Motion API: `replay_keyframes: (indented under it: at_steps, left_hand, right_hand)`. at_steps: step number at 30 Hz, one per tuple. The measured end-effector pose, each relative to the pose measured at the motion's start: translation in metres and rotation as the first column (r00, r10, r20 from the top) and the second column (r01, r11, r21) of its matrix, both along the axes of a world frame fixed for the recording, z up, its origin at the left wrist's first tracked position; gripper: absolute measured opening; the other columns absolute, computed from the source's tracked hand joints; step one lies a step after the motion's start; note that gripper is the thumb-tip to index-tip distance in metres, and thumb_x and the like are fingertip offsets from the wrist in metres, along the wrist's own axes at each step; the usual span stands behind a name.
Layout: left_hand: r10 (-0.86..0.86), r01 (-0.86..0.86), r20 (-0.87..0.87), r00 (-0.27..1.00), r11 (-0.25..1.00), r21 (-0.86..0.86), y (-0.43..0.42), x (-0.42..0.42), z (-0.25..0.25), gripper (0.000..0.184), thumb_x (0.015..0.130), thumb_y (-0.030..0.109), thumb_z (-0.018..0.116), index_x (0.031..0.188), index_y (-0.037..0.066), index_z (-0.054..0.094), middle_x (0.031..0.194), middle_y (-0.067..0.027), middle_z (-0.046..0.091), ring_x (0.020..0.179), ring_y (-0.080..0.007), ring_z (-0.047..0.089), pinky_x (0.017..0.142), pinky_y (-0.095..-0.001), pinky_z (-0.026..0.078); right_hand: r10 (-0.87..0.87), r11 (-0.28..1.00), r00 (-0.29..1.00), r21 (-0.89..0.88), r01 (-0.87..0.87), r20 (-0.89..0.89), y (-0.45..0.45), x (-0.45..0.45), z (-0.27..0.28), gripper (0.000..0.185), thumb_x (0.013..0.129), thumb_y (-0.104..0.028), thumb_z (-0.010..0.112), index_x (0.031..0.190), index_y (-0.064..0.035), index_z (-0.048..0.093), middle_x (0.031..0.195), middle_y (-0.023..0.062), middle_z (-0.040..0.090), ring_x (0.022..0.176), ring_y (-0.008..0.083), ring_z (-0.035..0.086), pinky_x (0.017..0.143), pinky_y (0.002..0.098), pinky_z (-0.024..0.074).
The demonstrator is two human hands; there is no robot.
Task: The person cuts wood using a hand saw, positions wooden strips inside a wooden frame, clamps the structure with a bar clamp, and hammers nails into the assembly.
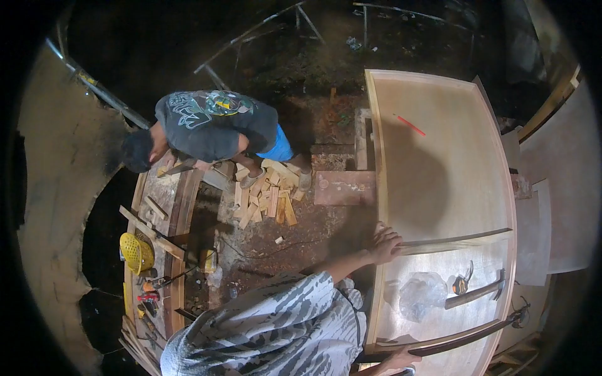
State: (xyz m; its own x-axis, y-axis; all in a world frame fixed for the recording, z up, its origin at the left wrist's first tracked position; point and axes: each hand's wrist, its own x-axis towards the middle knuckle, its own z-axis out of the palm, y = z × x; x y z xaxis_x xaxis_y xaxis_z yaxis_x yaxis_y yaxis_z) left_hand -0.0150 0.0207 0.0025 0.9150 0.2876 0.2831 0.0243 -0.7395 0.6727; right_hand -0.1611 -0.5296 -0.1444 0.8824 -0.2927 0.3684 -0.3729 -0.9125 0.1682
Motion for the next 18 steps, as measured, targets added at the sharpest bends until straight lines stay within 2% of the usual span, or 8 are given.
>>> replay_keyframes:
  at_steps: [2,3,5,8,15,18]
  left_hand:
    - [0.012,-0.011,0.017,1.0,1.0,-0.018,-0.003,0.002,-0.01,0.028,0.081,0.034,0.08,0.095,0.012,0.07,0.096,-0.0058,0.069,0.108,-0.0257,0.06,0.11,-0.0548,0.03]
    - [0.011,-0.011,0.017,1.0,1.0,-0.019,-0.003,0.002,-0.009,0.028,0.081,0.034,0.08,0.095,0.012,0.07,0.096,-0.0058,0.069,0.108,-0.0257,0.06,0.11,-0.0548,0.03]
    - [0.015,-0.015,0.062,0.998,1.0,0.003,-0.003,0.001,-0.007,0.029,0.08,0.033,0.08,0.096,0.011,0.069,0.096,-0.006,0.069,0.107,-0.026,0.06,0.11,-0.055,0.031]
    - [0.01,-0.013,0.074,0.997,0.999,0.034,-0.001,0.0,0.0,0.029,0.08,0.033,0.08,0.095,0.011,0.068,0.095,-0.0059,0.069,0.106,-0.0257,0.06,0.109,-0.0547,0.031]
    - [0.012,-0.017,0.087,0.996,0.998,0.061,0.001,-0.001,0.005,0.026,0.08,0.031,0.079,0.092,0.012,0.067,0.092,-0.0052,0.069,0.103,-0.025,0.06,0.107,-0.0539,0.032]
    - [-0.008,0.008,-0.014,1.0,1.0,0.01,0.001,-0.001,0.006,0.023,0.085,0.03,0.073,0.098,0.011,0.07,0.098,-0.0055,0.07,0.112,-0.0247,0.06,0.11,-0.0569,0.03]
  right_hand:
    - [-0.063,0.965,0.994,0.248,0.082,-0.084,0.027,0.002,0.042,0.131,0.089,-0.085,0.053,0.153,0.025,0.022,0.108,0.0324,0.07,0.09,0.0483,0.069,0.083,0.0526,0.0575]
    - [-0.063,0.965,0.994,0.248,0.082,-0.084,0.029,0.001,0.045,0.131,0.089,-0.085,0.053,0.153,0.025,0.022,0.108,0.0324,0.07,0.09,0.0483,0.069,0.083,0.0526,0.0575]
    - [-0.012,0.992,0.996,0.122,0.023,-0.087,0.033,0.001,0.049,0.129,0.091,-0.084,0.053,0.153,0.0253,0.022,0.114,0.0344,0.069,0.094,0.047,0.069,0.085,0.0512,0.0577]
    - [-0.017,0.986,0.993,0.161,0.036,-0.118,0.04,0.001,0.062,0.129,0.091,-0.084,0.053,0.153,0.0258,0.021,0.117,0.0359,0.067,0.096,0.0461,0.069,0.086,0.0508,0.0576]
    - [0.009,0.991,0.999,0.132,-0.004,-0.036,0.021,0.001,0.029,0.127,0.093,-0.082,0.051,0.152,0.0268,0.022,0.115,0.035,0.068,0.095,0.0459,0.07,0.085,0.051,0.0578]
    - [0.022,0.975,0.999,0.221,-0.013,-0.036,0.028,0.002,0.043,0.125,0.095,-0.081,0.05,0.151,0.0271,0.023,0.11,0.0333,0.069,0.09,0.0461,0.07,0.081,0.0502,0.0586]
